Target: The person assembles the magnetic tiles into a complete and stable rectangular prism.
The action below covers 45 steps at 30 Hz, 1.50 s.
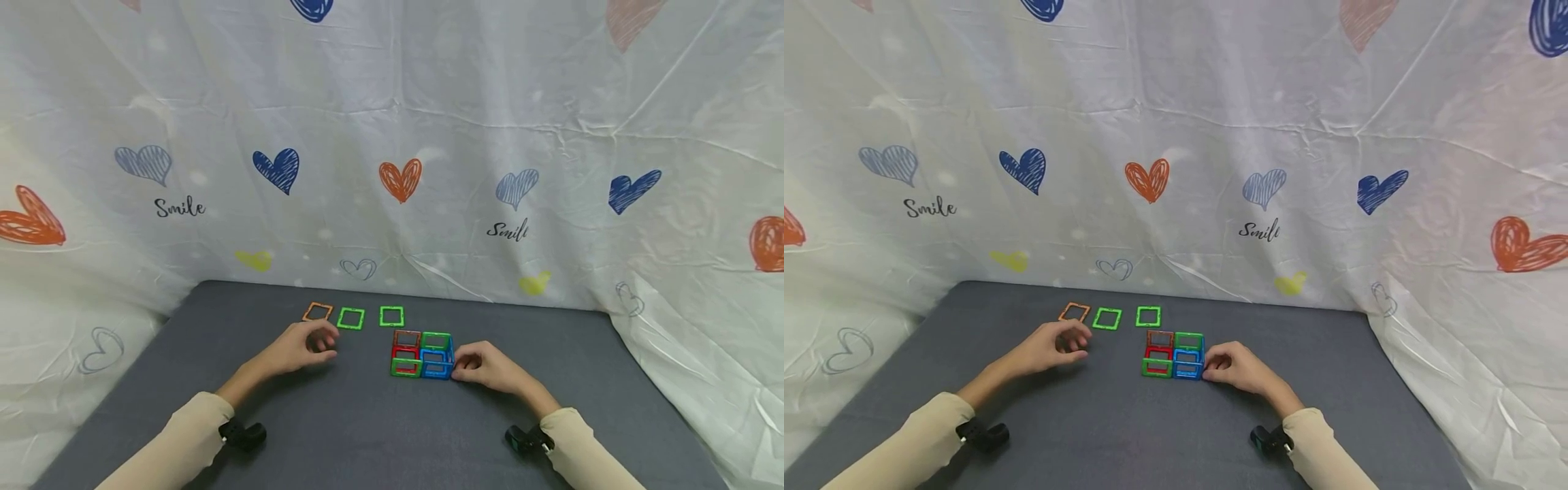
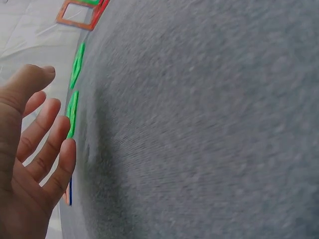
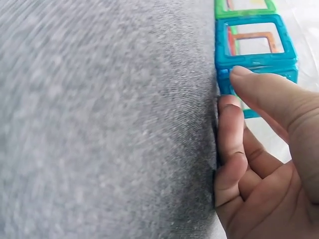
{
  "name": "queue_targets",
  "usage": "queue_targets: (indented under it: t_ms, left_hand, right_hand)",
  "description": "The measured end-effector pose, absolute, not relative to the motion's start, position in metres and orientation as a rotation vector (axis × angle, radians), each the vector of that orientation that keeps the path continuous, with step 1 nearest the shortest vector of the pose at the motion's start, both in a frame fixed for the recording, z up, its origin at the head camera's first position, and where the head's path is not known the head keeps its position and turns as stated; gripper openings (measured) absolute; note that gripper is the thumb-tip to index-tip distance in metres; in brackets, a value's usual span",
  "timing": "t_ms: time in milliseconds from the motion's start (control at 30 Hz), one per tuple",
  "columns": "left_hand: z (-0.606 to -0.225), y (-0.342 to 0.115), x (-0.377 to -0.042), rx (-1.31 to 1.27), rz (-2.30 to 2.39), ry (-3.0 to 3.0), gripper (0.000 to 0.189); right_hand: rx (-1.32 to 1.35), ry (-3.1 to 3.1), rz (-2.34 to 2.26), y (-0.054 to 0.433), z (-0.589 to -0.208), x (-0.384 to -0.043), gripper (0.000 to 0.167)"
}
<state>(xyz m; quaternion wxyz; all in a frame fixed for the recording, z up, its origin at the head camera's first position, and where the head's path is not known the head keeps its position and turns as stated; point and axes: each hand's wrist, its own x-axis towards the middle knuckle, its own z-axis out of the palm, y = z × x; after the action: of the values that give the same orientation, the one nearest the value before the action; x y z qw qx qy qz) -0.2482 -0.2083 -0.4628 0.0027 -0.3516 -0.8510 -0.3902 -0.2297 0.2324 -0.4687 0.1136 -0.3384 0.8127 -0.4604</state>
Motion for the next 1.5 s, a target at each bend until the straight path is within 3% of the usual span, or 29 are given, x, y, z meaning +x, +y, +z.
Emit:
queue_targets:
  t_ms: [733,1233,1500]
  left_hand:
    - [-0.462,-0.212,-0.263,-0.965,-1.256,-2.723,0.032]
    - [-0.463,-0.224,-0.289,-0.897,-1.077,-2.756,0.061]
    - [-0.466,-0.246,-0.300,-0.863,-1.011,-2.769,0.061]
  right_hand:
    - [-0.929,2.378,-1.359,0.228,-0.467,-0.225,0.008]
    - [-0.937,2.391,-1.345,0.228,-0.467,-0.228,0.008]
    - [-0.931,2.379,-1.354,0.229,-0.469,-0.228,0.008]
